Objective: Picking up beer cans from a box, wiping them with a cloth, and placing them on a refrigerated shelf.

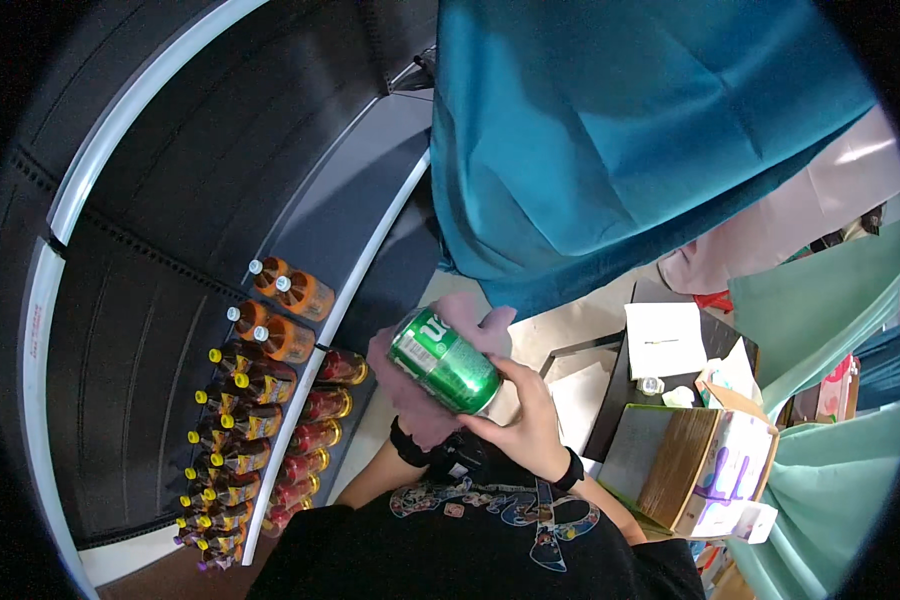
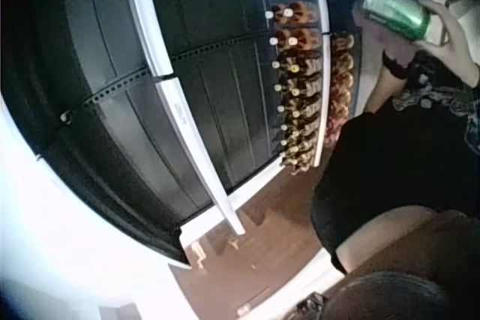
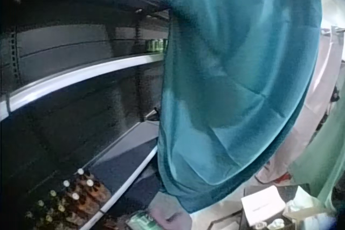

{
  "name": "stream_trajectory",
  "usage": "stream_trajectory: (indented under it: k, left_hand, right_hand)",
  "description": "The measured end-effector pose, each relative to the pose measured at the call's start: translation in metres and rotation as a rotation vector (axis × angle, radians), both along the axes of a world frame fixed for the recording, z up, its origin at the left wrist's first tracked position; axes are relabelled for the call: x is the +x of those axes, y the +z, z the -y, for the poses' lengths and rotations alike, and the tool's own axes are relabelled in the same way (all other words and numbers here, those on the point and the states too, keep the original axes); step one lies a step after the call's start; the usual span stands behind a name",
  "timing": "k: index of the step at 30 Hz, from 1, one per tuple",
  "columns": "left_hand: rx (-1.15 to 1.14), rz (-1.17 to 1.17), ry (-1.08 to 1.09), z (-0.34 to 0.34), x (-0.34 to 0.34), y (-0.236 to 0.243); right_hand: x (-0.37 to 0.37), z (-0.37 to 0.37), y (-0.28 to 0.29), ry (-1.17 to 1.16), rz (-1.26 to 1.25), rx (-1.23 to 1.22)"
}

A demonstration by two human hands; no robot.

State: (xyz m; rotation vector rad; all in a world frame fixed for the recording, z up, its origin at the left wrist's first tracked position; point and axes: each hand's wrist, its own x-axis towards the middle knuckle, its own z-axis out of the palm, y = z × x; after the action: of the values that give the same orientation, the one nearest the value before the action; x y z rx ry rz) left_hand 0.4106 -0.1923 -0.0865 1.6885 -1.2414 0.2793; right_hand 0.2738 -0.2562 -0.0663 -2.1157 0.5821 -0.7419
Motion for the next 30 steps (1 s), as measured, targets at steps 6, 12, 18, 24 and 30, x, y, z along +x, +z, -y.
stream_trajectory:
  k: [6, 12, 18, 24, 30]
  left_hand:
    - [0.009, -0.039, 0.026, 0.015, 0.023, 0.001]
    - [0.048, -0.028, 0.009, 0.034, 0.059, 0.006]
    - [0.281, 0.152, -0.011, 0.057, 0.099, 0.039]
    - [0.256, -0.317, 0.041, 0.049, 0.161, -0.063]
    - [0.302, -0.241, -0.284, 0.074, 0.162, -0.045]
  right_hand:
    - [0.021, 0.021, -0.003, 0.080, -0.007, 0.211]
    - [0.059, 0.028, 0.009, -0.023, -0.025, -0.159]
    - [0.083, 0.051, 0.013, -0.013, -0.015, 0.163]
    - [0.123, 0.052, 0.006, -0.088, -0.033, 0.089]
    - [0.124, 0.060, 0.004, -0.189, -0.018, 0.204]
